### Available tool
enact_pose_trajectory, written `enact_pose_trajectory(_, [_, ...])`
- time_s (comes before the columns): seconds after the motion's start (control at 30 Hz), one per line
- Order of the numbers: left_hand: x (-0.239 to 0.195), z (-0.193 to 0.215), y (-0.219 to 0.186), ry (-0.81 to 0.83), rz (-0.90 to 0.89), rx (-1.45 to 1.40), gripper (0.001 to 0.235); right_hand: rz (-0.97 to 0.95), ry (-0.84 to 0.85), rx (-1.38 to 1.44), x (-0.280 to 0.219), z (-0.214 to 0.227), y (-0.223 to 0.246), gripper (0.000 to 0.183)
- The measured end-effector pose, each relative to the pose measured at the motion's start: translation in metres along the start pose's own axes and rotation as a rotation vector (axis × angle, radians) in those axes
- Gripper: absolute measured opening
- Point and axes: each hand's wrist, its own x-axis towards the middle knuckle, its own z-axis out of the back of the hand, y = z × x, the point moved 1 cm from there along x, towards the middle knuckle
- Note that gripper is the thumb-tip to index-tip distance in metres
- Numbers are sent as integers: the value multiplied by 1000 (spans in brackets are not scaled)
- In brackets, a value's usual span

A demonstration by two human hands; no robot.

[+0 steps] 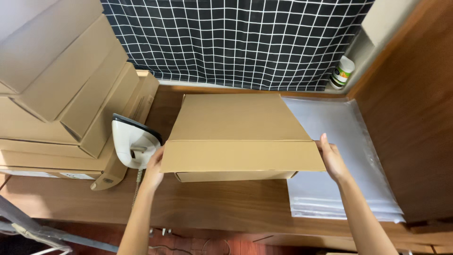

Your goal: The person irons a grey t-shirt on a wooden table, then hangs it on a metal hanger and places it on a clothes rack. Afterwards, they open a cardboard box, remove a plastic-wrapped pair of jeans, and place the jeans on the table.

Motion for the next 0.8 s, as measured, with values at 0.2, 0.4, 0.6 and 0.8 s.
enact_pose_trajectory(0.2, [3,-25,-4,-170,-2,130,51,67,-164,468,91,13,-106,28])
enact_pose_trajectory(0.4, [9,-49,-18,-395,-78,-304,47,48,-116,153,125,-1,-100,20])
enact_pose_trajectory(0.6, [25,-47,-21,-447,-109,-342,48,16,-82,-218,135,-36,-95,26])
enact_pose_trajectory(0.8, [45,-35,-13,-386,-331,-23,39,-24,-62,-595,146,-61,-95,41])
